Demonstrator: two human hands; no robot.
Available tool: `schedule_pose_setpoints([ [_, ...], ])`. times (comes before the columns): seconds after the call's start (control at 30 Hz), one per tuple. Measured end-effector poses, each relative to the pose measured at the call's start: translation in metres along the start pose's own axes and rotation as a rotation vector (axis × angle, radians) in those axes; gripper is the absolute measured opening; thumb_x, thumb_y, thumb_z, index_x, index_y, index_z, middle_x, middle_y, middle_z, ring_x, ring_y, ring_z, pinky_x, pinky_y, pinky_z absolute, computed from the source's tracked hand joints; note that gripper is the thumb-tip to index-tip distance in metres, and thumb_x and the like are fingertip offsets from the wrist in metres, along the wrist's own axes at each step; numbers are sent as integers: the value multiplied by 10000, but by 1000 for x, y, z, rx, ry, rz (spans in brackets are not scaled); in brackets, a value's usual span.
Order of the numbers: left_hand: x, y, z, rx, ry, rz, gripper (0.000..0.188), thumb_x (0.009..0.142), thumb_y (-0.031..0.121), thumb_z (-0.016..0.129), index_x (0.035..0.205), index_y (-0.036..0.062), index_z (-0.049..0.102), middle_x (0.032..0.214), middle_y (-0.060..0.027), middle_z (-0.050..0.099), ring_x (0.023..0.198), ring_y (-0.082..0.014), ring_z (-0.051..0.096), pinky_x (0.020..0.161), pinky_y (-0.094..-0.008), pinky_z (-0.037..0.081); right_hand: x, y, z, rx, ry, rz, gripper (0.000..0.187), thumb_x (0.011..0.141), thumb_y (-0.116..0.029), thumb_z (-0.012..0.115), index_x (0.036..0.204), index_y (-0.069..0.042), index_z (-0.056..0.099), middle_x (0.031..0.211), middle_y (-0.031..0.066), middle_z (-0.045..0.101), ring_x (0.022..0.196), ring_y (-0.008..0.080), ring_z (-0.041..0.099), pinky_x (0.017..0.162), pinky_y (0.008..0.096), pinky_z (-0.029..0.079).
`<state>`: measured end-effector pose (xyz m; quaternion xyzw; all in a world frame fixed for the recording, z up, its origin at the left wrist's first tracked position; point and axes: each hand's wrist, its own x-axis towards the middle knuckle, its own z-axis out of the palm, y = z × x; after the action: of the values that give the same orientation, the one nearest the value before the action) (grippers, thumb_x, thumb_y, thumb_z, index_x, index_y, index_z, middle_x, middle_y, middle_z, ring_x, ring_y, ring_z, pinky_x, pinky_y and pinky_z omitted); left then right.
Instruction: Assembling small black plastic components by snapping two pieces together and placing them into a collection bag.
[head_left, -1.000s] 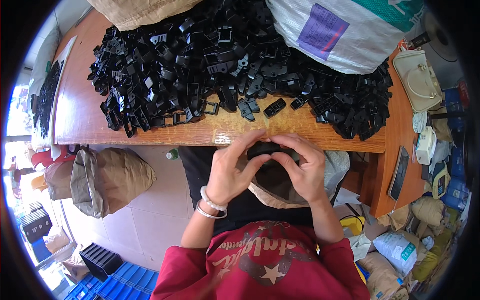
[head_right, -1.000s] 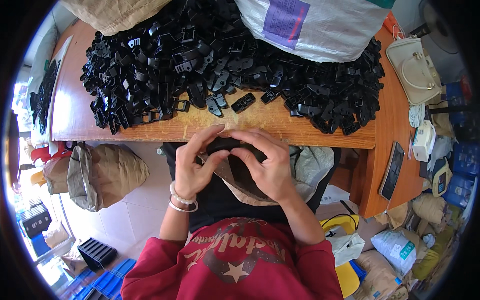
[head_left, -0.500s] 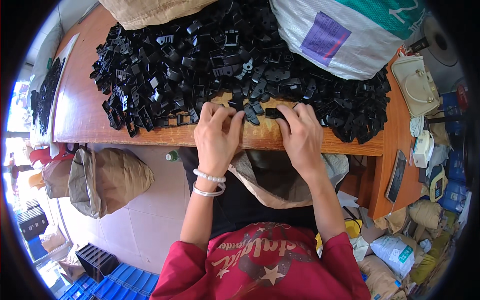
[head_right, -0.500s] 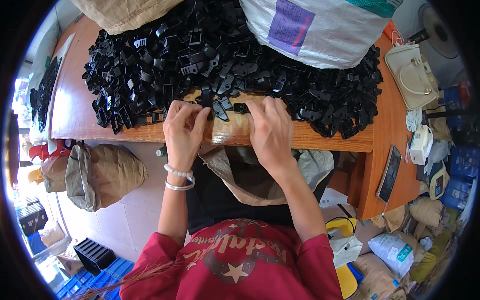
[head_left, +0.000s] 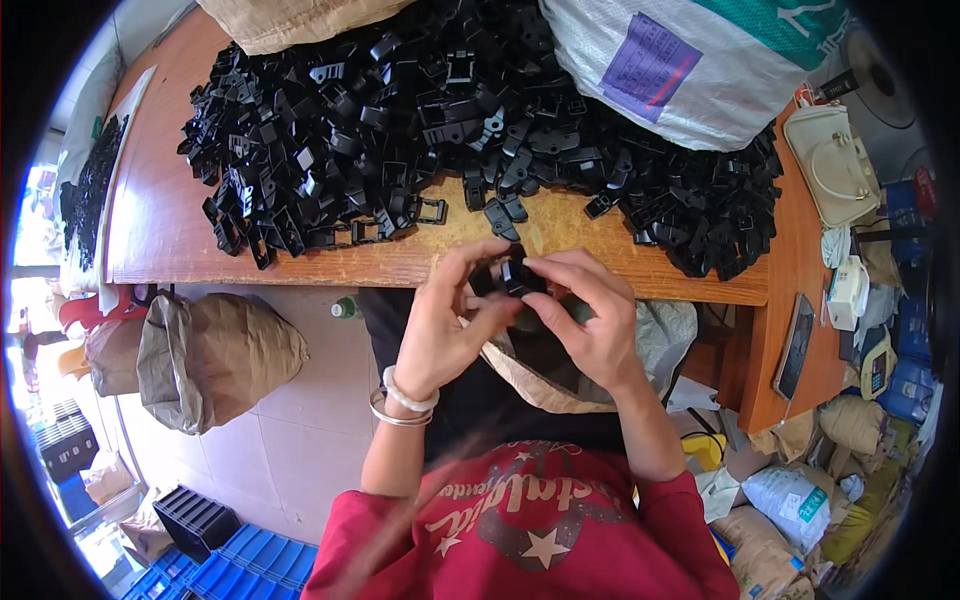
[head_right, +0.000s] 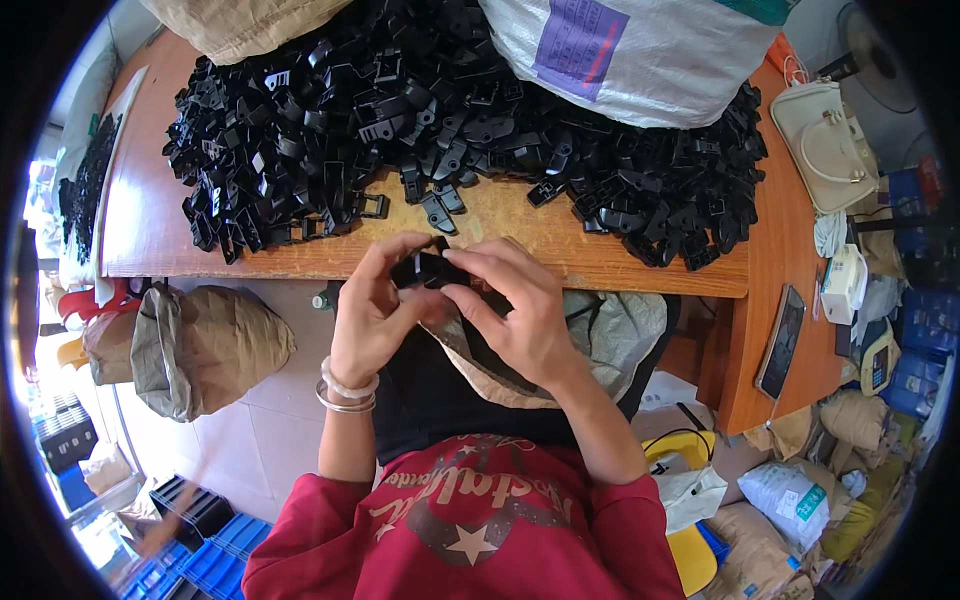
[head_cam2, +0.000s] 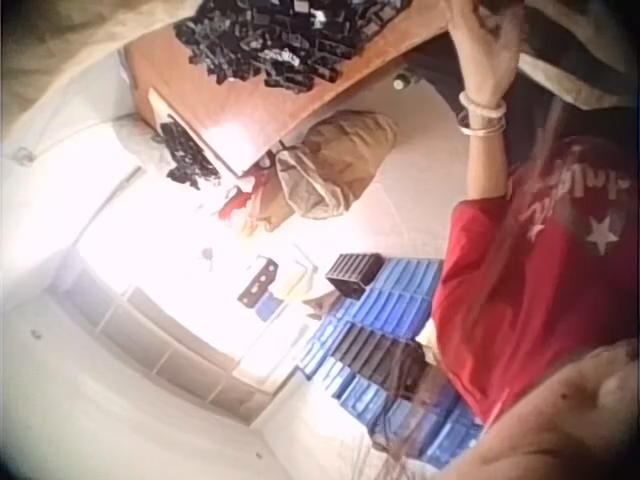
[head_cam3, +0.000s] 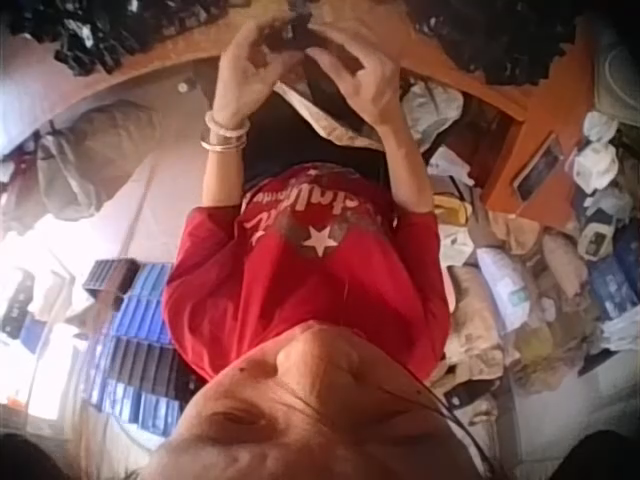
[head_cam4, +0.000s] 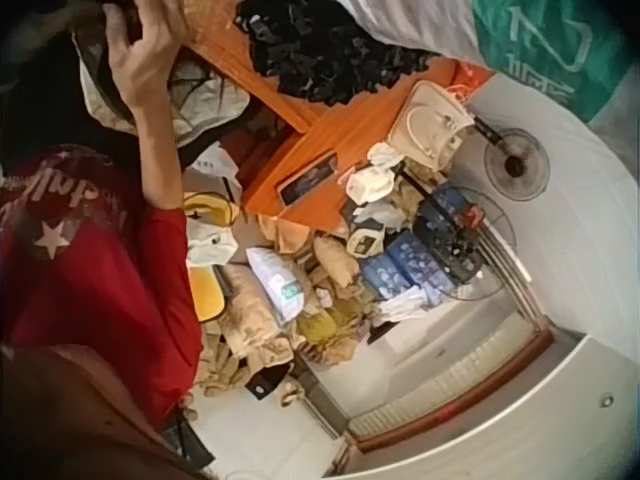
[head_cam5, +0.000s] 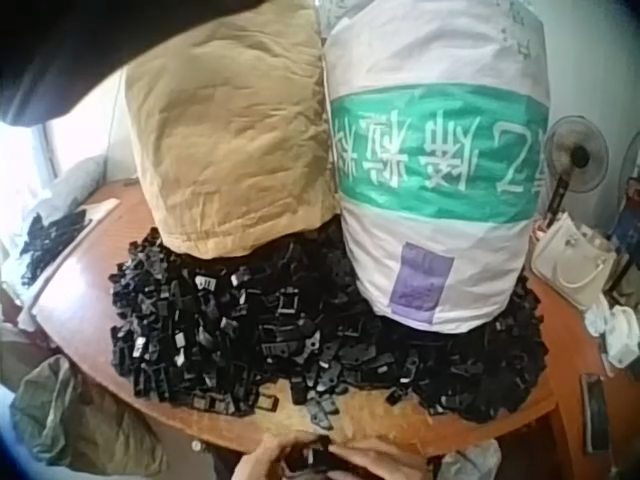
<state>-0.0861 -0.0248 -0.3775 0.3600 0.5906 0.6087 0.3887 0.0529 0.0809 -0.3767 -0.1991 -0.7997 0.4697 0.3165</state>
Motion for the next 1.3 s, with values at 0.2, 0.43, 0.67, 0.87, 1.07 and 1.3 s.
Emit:
schedule_pose_setpoints([
  [0.2,-3,-4,-9,66,-112,-89,348,843,-39,621,1183,-54,550,647,-55,653,579,-79,620,562,-198,481,2,-6,-4,-131,0,-200,317,728,38,711,1039,34,652,920,115,621,790,271,595,692,344,490],
  [0.43,-5,-4,-14,35,-179,-67,334,858,-9,619,1186,-42,561,621,-67,650,631,-114,673,580,-208,500,-3,-6,-2,-154,56,-193,330,711,42,714,1036,29,657,909,108,616,799,268,588,685,347,483],
  [0.67,-12,1,-1,36,-104,-77,363,866,-16,603,1222,-31,537,671,-66,654,660,-123,682,581,-216,500,-5,-12,-7,-265,-43,-235,343,745,-10,711,1082,13,657,991,106,619,862,265,593,738,342,491],
  [0.87,-17,3,7,227,-119,190,423,857,-35,584,1260,22,469,724,-97,659,646,-189,683,566,-285,493,-14,-12,-11,23,-67,118,367,790,5,682,1151,-18,621,1042,121,641,889,231,636,773,300,503],
  [1.07,-23,-4,10,229,-134,112,370,862,-81,557,1215,-25,466,957,-153,661,735,-194,706,656,-257,539,-14,-14,-13,-43,-50,71,299,757,31,700,1048,-5,642,943,107,636,818,227,633,729,302,498],
  [1.3,12,-14,-33,712,307,491,237,798,92,717,999,22,612,749,-94,578,588,-193,582,523,-304,472,-9,-13,-38,-260,-380,132,179,768,-99,722,906,8,682,889,124,640,818,299,629,728,356,485],
])
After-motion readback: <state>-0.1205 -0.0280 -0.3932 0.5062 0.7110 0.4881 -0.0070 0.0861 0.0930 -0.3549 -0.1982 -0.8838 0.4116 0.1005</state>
